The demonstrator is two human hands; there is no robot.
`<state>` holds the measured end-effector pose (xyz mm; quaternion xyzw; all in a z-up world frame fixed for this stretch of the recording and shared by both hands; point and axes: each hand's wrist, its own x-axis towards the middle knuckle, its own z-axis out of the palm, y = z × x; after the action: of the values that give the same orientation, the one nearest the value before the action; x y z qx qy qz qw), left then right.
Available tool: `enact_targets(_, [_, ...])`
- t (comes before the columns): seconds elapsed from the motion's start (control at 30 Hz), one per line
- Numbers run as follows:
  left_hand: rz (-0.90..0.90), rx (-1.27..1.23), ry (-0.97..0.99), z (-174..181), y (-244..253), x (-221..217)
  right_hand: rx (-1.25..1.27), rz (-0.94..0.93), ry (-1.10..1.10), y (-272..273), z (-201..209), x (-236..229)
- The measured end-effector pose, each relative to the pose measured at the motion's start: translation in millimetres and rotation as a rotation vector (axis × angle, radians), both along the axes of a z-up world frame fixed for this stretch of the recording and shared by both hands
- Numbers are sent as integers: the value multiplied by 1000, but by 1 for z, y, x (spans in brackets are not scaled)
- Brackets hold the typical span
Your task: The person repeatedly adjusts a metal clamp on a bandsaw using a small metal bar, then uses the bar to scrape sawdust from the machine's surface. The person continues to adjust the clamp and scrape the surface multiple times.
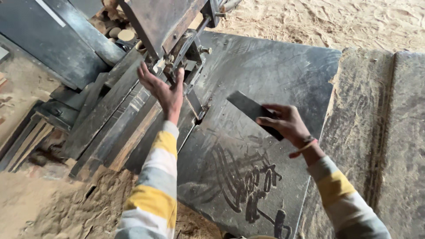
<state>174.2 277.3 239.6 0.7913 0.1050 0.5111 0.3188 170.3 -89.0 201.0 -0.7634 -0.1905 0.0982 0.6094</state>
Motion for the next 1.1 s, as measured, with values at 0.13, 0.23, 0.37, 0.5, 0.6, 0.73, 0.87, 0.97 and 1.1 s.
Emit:
enact_targets(0.13, [107,106,-2,3,7,30,-245,-74,-465,37,27,23])
enact_targets(0.23, [145,153,-104,-5,10,44,-393,-114,-796,65,40,47])
enact_targets(0.37, [145,184,-195,-20,16,56,-466,-111,-985,101,47,86])
enact_targets(0.5, [158,226,-192,-29,23,60,-670,-60,-1020,126,48,122])
enact_targets(0.6, [156,286,-247,-30,25,62,-690,-20,-1065,127,47,135])
enact_targets(0.73, [122,305,-258,-34,25,61,-629,34,-1139,125,45,141])
enact_targets(0.87, [139,308,-258,-33,23,60,-635,26,-1143,127,53,142])
enact_targets(0.97, [139,311,-266,-31,21,61,-603,29,-1141,128,62,144])
enact_targets(1.1, [135,310,-269,-33,22,59,-624,67,-1062,126,64,145])
